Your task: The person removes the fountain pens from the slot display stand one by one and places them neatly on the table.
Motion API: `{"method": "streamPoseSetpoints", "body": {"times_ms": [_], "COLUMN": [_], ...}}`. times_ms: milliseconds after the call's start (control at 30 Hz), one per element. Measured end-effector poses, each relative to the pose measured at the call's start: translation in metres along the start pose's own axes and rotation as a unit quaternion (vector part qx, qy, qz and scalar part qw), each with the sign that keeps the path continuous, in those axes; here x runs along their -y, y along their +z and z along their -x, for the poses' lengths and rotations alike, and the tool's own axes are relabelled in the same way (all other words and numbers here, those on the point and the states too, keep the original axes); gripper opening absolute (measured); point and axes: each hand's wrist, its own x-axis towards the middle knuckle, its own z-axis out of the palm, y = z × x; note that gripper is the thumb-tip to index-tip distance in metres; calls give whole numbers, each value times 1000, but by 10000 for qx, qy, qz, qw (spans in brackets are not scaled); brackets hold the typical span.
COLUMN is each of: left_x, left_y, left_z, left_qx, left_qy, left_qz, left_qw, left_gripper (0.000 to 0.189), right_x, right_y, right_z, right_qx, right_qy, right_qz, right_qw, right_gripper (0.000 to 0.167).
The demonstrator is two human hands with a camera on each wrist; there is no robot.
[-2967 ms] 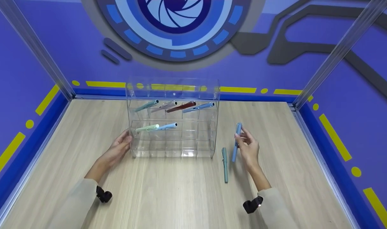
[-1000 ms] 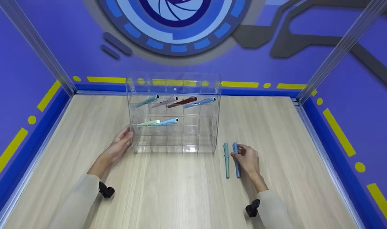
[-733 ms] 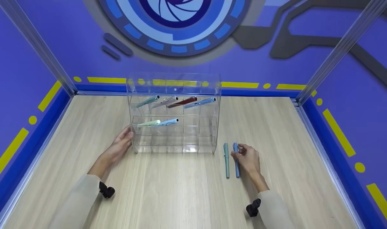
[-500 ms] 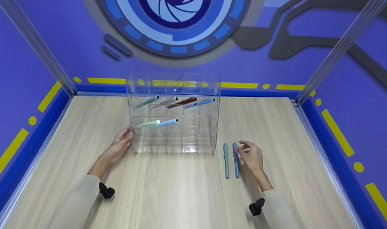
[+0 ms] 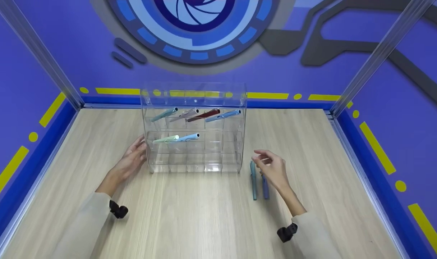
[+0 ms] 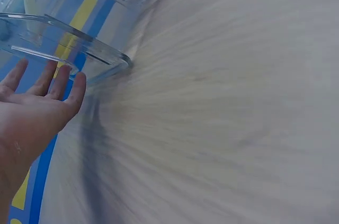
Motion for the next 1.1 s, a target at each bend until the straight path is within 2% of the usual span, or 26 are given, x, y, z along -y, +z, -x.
{"method": "streamPoseSetpoints", "body": {"times_ms": [100, 233, 333, 500, 600, 833, 1100], "left_x": [-3, -5, -6, -5, -5, -4, -4], "left_y": [2, 5, 5, 3, 2, 4, 7], "left_z": [-3, -7, -7, -4, -3, 2, 3], "left_qx": [14, -74, -134, -70, -29, 215, 262], "left_qy": [163, 52, -50, -51, -85, -17, -53], "left_qz": [61, -9, -170, -389, -529, -693, -861], "left_qw": [9998, 10000, 9998, 9992, 9986, 9974, 9959], "left_gripper": [65, 66, 67, 67, 69, 70, 71], "right_x": [12, 25, 35, 47, 56, 77, 94], "right_y": [8, 21, 31, 48, 59, 84, 110], "right_z": [-3, -3, -5, -13, -19, -30, -41], "right_qx": [282, 582, 651, 552, 520, 662, 899], "right_qy": [-157, -525, -905, -1454, -1425, -891, -546], "right_qz": [-171, -420, -585, -982, -1208, -1578, -2234], "right_qw": [9993, 9960, 9920, 9829, 9810, 9812, 9690], "right_gripper": [28, 27, 26, 24, 24, 31, 38]}}
